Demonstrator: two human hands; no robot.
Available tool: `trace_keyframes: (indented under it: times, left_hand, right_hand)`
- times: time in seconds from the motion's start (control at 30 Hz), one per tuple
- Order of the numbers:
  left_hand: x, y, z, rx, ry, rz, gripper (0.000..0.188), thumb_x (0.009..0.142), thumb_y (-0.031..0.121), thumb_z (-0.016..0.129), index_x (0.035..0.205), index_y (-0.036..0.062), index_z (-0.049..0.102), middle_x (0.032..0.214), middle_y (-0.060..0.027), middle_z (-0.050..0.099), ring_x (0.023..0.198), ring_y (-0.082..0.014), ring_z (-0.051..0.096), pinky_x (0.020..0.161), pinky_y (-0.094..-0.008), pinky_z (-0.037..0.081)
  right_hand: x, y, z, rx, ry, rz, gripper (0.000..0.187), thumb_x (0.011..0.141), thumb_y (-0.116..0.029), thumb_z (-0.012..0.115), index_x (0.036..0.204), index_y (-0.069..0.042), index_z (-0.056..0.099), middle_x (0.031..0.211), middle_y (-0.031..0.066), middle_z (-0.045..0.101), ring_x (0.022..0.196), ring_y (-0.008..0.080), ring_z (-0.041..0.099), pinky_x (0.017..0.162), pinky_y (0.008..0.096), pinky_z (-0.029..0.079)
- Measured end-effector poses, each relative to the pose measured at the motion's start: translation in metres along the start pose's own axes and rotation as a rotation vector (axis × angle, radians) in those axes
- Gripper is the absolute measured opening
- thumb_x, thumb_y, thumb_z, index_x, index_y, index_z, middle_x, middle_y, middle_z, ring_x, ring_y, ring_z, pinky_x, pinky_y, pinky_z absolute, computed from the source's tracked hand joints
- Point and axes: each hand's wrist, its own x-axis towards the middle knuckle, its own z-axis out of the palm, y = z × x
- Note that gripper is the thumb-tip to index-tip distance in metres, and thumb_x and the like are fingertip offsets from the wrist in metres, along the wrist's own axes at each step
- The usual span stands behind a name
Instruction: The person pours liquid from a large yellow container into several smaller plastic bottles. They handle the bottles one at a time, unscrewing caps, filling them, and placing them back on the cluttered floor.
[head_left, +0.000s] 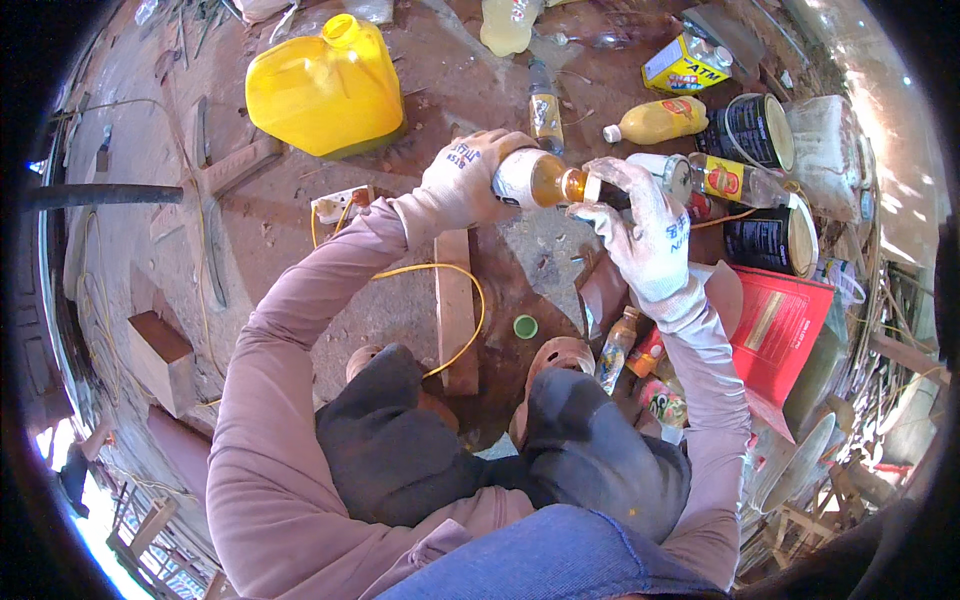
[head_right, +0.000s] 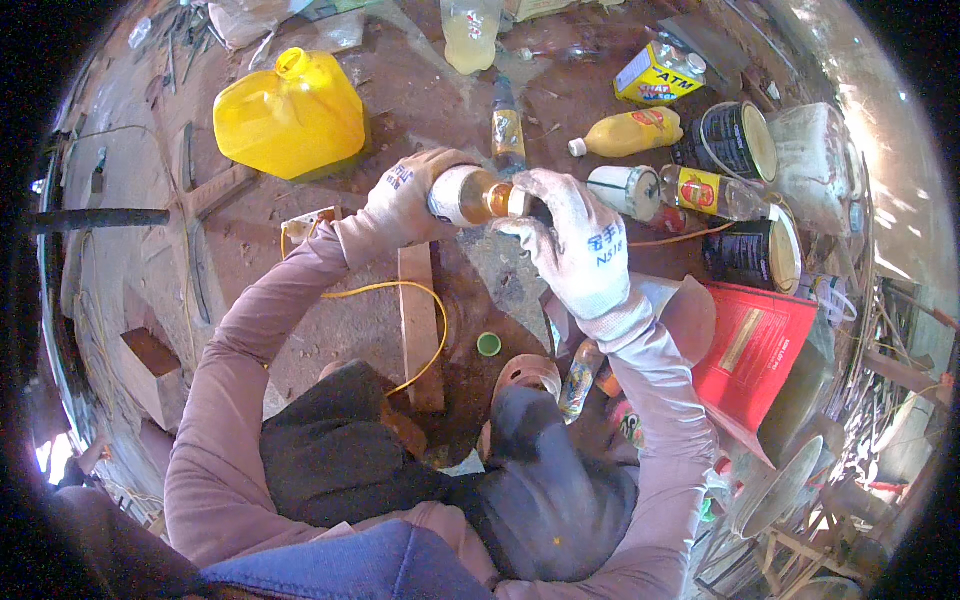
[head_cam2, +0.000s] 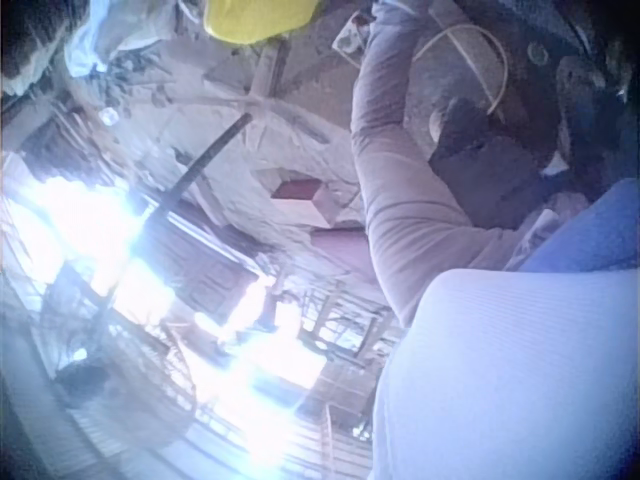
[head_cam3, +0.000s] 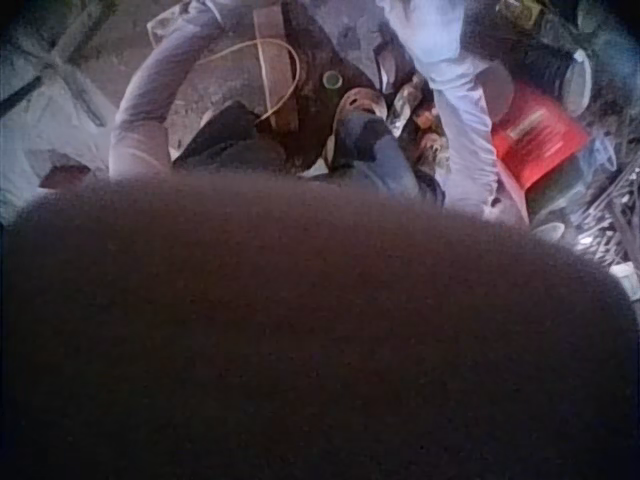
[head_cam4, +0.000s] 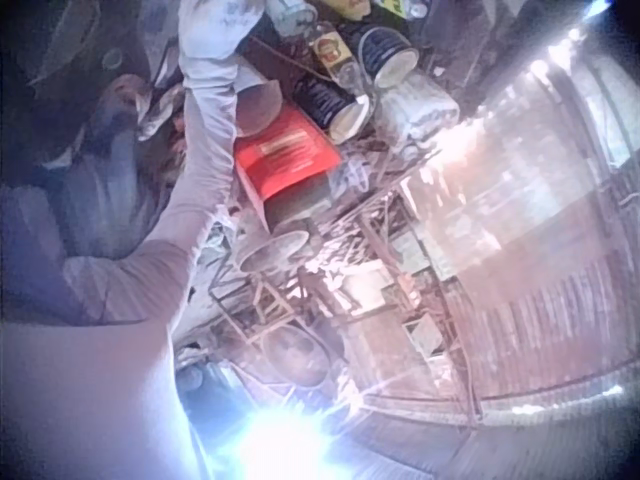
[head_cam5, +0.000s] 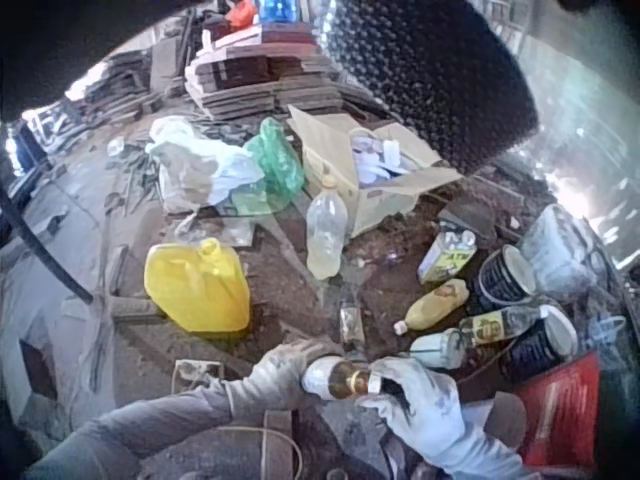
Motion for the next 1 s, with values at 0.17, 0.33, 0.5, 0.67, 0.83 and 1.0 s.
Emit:
trace_keyframes:
  times: [0.17,0.33,0.5,0.67,0.83,1.0]
  left_hand:
    - [0.000,0.008,-0.006,-0.027,-0.166,-0.099,0.062,0.064,0.022,0.081,0.121,0.0128,0.059,0.114,-0.0119,0.066,0.109,-0.0335,0.062,0.094,-0.0443,0.049]
    - [-0.006,0.005,-0.002,-0.036,-0.254,-0.089,0.061,0.065,0.022,0.080,0.122,0.0114,0.059,0.114,-0.0137,0.066,0.109,-0.0343,0.062,0.093,-0.0428,0.050]
    - [-0.028,0.002,-0.001,-0.088,-0.428,-0.118,0.066,0.060,0.025,0.088,0.118,0.0083,0.060,0.111,-0.0142,0.068,0.107,-0.0341,0.064,0.091,-0.0420,0.051]
    - [-0.053,-0.005,0.009,-0.144,-0.629,-0.154,0.068,0.058,0.023,0.087,0.119,0.0115,0.060,0.112,-0.0112,0.067,0.105,-0.0322,0.064,0.092,-0.0399,0.051]
    - [-0.071,-0.013,0.023,-0.181,-0.656,-0.184,0.072,0.057,0.022,0.086,0.122,0.0123,0.057,0.112,-0.0114,0.067,0.105,-0.0309,0.065,0.092,-0.0386,0.051]
    - [-0.058,0.014,0.024,-0.179,-0.750,-0.338,0.067,0.059,0.023,0.085,0.120,0.0109,0.059,0.111,-0.0117,0.067,0.102,-0.0283,0.066,0.088,-0.0382,0.052]
  right_hand:
    - [-0.001,0.003,-0.002,-0.059,-0.057,-0.047,0.036,0.078,-0.002,0.067,0.113,-0.004,0.058,0.106,0.0150,0.066,0.088,0.0348,0.066,0.076,0.0421,0.055]
    - [-0.014,0.008,-0.002,-0.196,-0.079,-0.217,0.037,0.074,-0.008,0.076,0.108,-0.008,0.061,0.106,0.0129,0.068,0.088,0.0290,0.069,0.074,0.0380,0.057]
    - [-0.027,-0.005,0.015,-0.322,-0.162,-0.451,0.027,0.077,-0.016,0.066,0.104,-0.012,0.062,0.109,0.0094,0.064,0.093,0.0221,0.068,0.076,0.0343,0.058]
    - [-0.057,-0.008,0.037,-0.111,-0.138,-0.289,0.024,0.084,-0.023,0.069,0.101,-0.010,0.058,0.103,0.0086,0.065,0.089,0.0242,0.068,0.071,0.0353,0.057]
    - [-0.072,-0.012,0.048,0.169,-0.294,0.226,0.028,0.091,-0.032,0.066,0.100,-0.008,0.056,0.079,0.0124,0.066,0.069,0.0330,0.067,0.057,0.0437,0.050]
    - [-0.068,-0.007,0.032,-0.222,-0.368,0.205,0.028,0.091,-0.035,0.061,0.104,-0.010,0.057,0.086,0.0112,0.063,0.077,0.0324,0.067,0.063,0.0457,0.049]
